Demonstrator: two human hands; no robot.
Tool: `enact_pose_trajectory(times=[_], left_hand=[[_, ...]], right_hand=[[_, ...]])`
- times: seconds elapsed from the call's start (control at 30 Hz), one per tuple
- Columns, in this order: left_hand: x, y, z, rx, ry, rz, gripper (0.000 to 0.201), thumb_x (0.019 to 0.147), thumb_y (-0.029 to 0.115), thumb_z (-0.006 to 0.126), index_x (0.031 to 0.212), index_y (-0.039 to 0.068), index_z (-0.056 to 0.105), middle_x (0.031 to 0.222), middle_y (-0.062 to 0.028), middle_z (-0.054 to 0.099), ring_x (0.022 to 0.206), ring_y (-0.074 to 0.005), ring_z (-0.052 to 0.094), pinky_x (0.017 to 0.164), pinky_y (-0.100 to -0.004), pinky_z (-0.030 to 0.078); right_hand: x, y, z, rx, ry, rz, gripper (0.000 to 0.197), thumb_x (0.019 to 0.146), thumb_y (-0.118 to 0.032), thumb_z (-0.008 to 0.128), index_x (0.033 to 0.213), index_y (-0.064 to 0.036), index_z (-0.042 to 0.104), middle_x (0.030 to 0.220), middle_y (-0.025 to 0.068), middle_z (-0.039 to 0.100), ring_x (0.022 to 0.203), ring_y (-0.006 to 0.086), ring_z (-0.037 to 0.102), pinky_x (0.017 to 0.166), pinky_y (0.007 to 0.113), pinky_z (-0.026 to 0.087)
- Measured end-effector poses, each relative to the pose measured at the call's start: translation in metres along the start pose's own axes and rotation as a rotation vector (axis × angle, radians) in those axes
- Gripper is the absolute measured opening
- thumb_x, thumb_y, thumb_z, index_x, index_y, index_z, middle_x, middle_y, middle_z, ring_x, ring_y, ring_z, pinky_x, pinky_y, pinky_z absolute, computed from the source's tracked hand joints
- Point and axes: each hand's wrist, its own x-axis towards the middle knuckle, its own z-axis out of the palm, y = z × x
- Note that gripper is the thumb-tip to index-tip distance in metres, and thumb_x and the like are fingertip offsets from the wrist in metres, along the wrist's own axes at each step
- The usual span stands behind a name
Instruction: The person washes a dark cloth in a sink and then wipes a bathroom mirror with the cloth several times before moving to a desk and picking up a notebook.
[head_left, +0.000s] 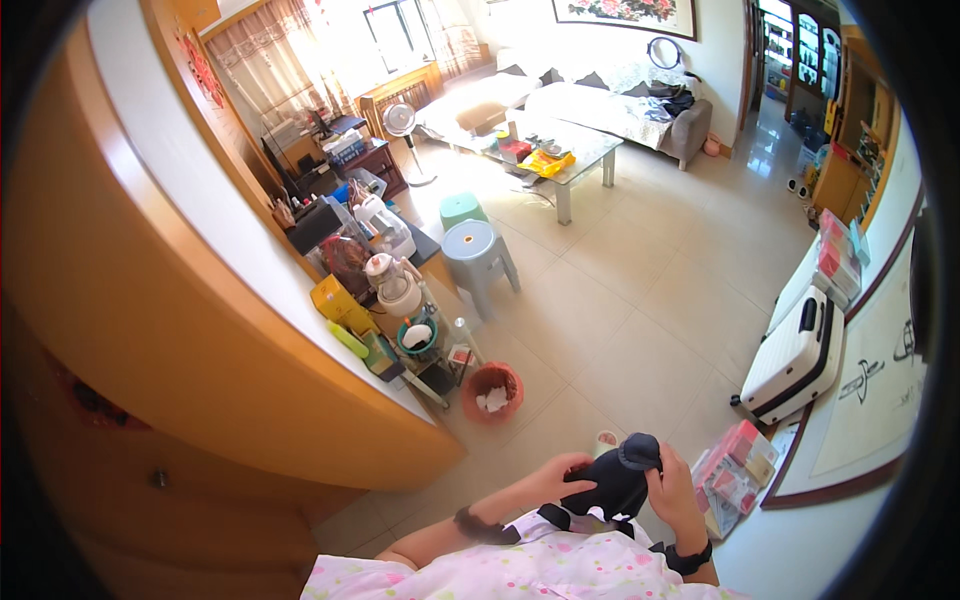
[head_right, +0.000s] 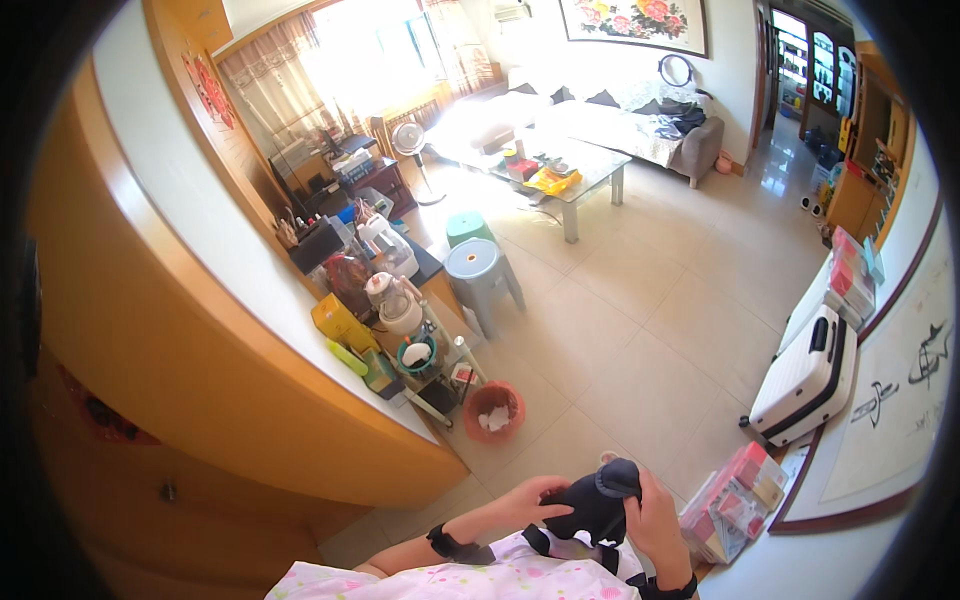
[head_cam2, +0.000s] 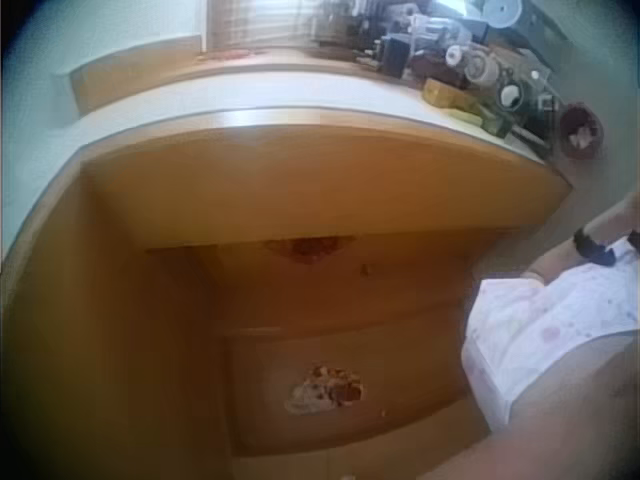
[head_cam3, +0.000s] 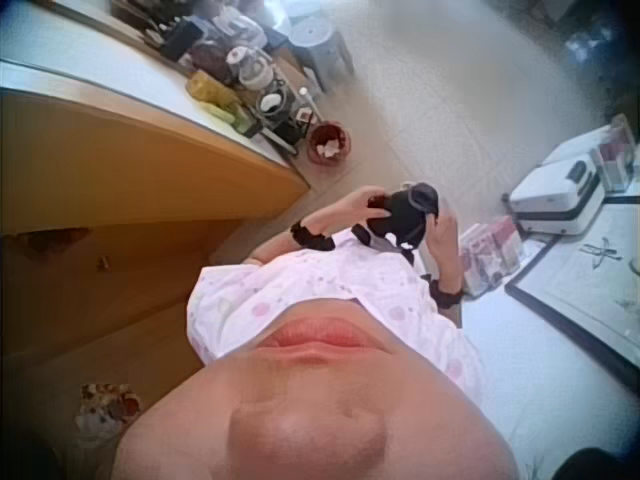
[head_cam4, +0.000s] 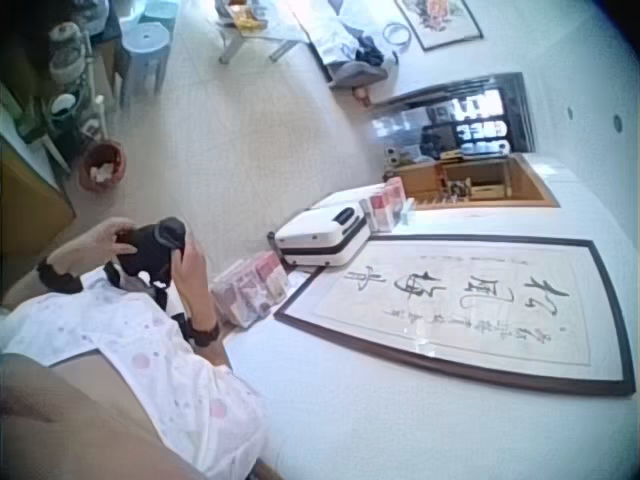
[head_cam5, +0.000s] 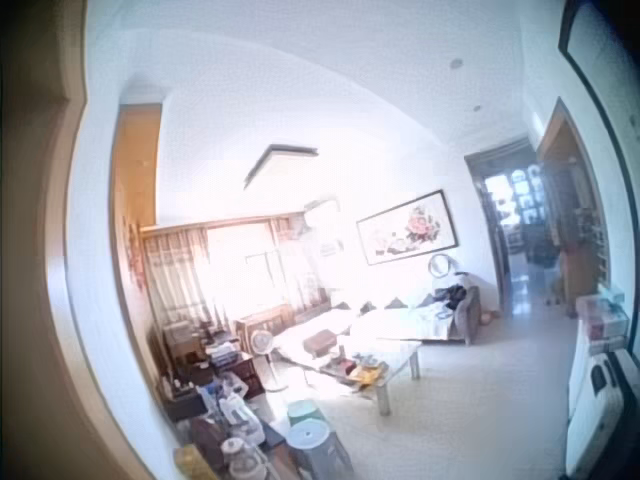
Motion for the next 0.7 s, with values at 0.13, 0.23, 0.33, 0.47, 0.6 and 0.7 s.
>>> enact_pose_trajectory(times=[0.13,0.23,0.33,0.47,0.6,0.7], left_hand=[[0.051,0.034,-0.04,-0.007,0.23,-0.088,0.033,0.083,0.01,0.071,0.111,-0.002,0.059,0.096,-0.0051,0.06,0.089,-0.0114,0.054,0.079,-0.0266,0.046],[0.093,0.051,-0.074,0.084,0.327,0.001,0.036,0.08,0.01,0.075,0.11,-0.003,0.058,0.098,-0.0056,0.06,0.093,-0.0116,0.054,0.082,-0.0271,0.046],[0.137,0.078,-0.103,0.128,0.375,0.073,0.041,0.078,0.007,0.076,0.113,-0.004,0.057,0.104,-0.0073,0.061,0.102,-0.0138,0.056,0.09,-0.0275,0.045],[0.203,0.075,-0.137,-0.19,0.512,0.222,0.045,0.079,-0.003,0.072,0.119,-0.003,0.051,0.11,-0.0103,0.061,0.105,-0.0155,0.057,0.092,-0.0285,0.047],[0.254,0.085,-0.179,-0.363,0.629,0.151,0.046,0.081,-0.004,0.07,0.119,-0.002,0.044,0.109,-0.0126,0.064,0.1,-0.0157,0.063,0.087,-0.026,0.051],[0.282,0.087,-0.216,-0.548,0.677,0.087,0.05,0.082,-0.008,0.065,0.124,0.0,0.039,0.108,-0.0161,0.064,0.098,-0.019,0.064,0.082,-0.0282,0.053]], right_hand=[[0.088,0.027,-0.013,0.155,0.025,0.135,0.031,0.089,-0.005,0.048,0.12,0.0011,0.052,0.067,0.0205,0.05,0.063,0.0309,0.057,0.062,0.037,0.044],[0.158,0.037,-0.03,0.318,0.028,0.139,0.03,0.095,-0.011,0.048,0.124,-0.002,0.052,0.061,0.0065,0.047,0.057,0.0139,0.049,0.056,0.029,0.039],[0.229,0.069,-0.036,0.547,0.082,0.102,0.035,0.096,-0.017,0.051,0.129,-0.0044,0.048,0.064,0.0002,0.048,0.057,0.0074,0.044,0.054,0.024,0.037],[0.316,0.074,-0.06,0.451,-0.284,0.206,0.056,0.093,-0.022,0.059,0.14,-0.0062,0.034,0.068,0.001,0.052,0.059,0.0064,0.046,0.053,0.022,0.037],[0.371,0.096,-0.05,0.672,-0.389,0.209,0.075,0.087,-0.009,0.067,0.145,-0.0059,0.019,0.084,0.0092,0.064,0.073,0.0106,0.061,0.064,0.023,0.048],[0.42,0.109,-0.043,0.914,-0.271,0.269,0.076,0.086,-0.002,0.066,0.144,-0.0047,0.018,0.091,0.0114,0.065,0.087,0.0136,0.064,0.078,0.025,0.05]])
